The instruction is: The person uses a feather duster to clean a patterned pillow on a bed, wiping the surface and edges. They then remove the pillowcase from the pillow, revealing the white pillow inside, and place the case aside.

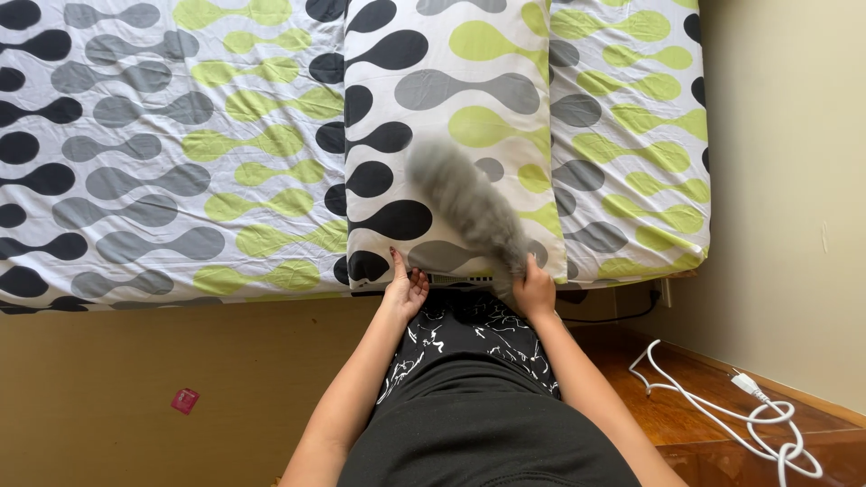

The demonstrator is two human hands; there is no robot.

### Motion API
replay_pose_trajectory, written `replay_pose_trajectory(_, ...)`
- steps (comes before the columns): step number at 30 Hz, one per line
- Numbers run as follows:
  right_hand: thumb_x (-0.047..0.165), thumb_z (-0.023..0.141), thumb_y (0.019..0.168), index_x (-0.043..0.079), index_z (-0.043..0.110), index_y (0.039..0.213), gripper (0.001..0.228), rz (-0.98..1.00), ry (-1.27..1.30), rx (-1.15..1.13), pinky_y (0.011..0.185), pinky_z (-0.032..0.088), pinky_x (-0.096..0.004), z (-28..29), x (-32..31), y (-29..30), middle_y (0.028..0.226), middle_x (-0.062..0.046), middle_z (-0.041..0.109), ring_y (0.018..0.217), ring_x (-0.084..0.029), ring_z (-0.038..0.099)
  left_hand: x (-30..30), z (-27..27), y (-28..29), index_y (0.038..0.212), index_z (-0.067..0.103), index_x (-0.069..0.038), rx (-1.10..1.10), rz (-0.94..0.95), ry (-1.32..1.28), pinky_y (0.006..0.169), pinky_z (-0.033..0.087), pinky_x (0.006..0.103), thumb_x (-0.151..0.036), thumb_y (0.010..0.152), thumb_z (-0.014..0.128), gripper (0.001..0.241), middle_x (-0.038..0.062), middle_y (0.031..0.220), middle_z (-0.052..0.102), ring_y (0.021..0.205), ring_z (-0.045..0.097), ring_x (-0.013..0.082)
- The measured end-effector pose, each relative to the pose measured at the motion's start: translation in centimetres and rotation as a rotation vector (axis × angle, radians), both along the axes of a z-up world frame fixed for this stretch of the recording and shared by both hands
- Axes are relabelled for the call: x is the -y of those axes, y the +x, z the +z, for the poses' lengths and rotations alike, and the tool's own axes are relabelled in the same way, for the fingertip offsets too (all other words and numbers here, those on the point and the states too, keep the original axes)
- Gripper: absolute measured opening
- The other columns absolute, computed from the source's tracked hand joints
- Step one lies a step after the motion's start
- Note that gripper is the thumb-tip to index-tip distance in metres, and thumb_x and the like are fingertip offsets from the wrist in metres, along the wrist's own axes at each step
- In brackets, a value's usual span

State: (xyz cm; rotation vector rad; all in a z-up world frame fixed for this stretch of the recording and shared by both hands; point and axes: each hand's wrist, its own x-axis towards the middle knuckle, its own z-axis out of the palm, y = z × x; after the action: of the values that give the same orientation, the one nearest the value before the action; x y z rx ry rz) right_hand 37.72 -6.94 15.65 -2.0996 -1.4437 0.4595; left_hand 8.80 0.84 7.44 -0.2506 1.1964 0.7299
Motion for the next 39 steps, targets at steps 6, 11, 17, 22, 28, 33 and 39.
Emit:
replay_pose_trajectory(6,0.036,0.053,0.101,0.007,0.067,0.12,0.037,-0.62,-0.115,-0.102,0.08,0.05,-0.059,-7.7,0.9,4.8,0.093,-0.029,0.07,0.089,-0.052,0.064,0.2,2.4,-0.6,0.11,0.061,-0.004,0.043,-0.148,-0.003,0.082,0.054,0.0304,-0.088,0.069,0.06,0.093,0.002,0.097,0.064,0.092,0.062,0.0162)
replay_pose_trajectory(11,0.04,0.055,0.104,0.004,0.067,0.112,0.038,-0.557,-0.06,-0.089,0.084,0.051,-0.057,-4.7,0.5,3.9,0.1,-0.028,0.071,0.096,-0.05,0.067,-0.1,5.6,-0.4,0.127,0.051,-0.005,0.072,-0.31,0.061,0.092,0.054,0.0344,-0.082,0.075,0.056,0.093,0.005,0.117,0.07,0.107,0.065,0.0197)
replay_pose_trajectory(17,0.037,0.055,0.095,-0.001,0.064,0.124,0.048,-0.298,-0.122,-0.121,0.084,0.05,-0.056,-6.7,1.3,3.0,0.103,-0.033,0.068,0.099,-0.052,0.063,0.8,5.5,-0.1,0.13,0.057,-0.006,0.076,-0.343,0.131,0.094,0.053,0.0338,-0.072,0.081,0.065,0.082,0.005,0.12,0.071,0.111,0.066,0.0193)
replay_pose_trajectory(22,0.041,0.054,0.102,-0.004,0.065,0.12,0.05,-0.407,-0.193,-0.242,0.095,0.05,-0.051,-11.4,0.6,6.7,0.112,-0.033,0.068,0.111,-0.05,0.063,1.1,5.9,-0.7,0.125,0.056,-0.014,0.099,-0.267,0.154,0.096,0.052,0.034,-0.05,0.086,0.074,0.057,0.007,0.125,0.071,0.116,0.066,0.0208)
replay_pose_trajectory(28,0.047,0.052,0.103,-0.007,0.07,0.115,0.059,-0.645,-0.371,-0.27,0.097,0.049,-0.05,-7.6,-1.8,10.3,0.113,-0.033,0.07,0.11,-0.047,0.066,1.4,5.2,-1.2,0.126,0.065,-0.009,0.111,-0.223,0.194,0.101,0.051,0.0366,-0.031,0.085,0.08,0.049,0.008,0.129,0.071,0.12,0.067,0.0238)
replay_pose_trajectory(33,0.051,0.065,0.1,-0.004,0.069,0.119,0.058,-0.592,-0.103,-0.451,0.09,0.055,-0.043,-2.8,-4.2,12.2,0.112,-0.018,0.075,0.102,-0.032,0.073,0.6,4.4,-2.2,0.129,0.066,-0.012,0.011,-0.098,0.121,0.109,0.046,0.0409,-0.03,0.082,0.083,0.054,0.012,0.141,0.055,0.126,0.058,0.0263)
replay_pose_trajectory(39,0.041,0.063,0.105,0.013,0.057,0.136,0.043,-0.196,0.136,-1.505,0.055,0.049,-0.031,13.4,-6.9,8.3,0.108,-0.006,0.069,0.082,-0.017,0.065,0.5,5.6,-3.0,0.124,0.065,-0.014,0.132,0.024,0.108,0.112,0.045,0.0443,-0.028,0.081,0.084,0.049,0.016,0.139,0.055,0.125,0.059,0.0306)
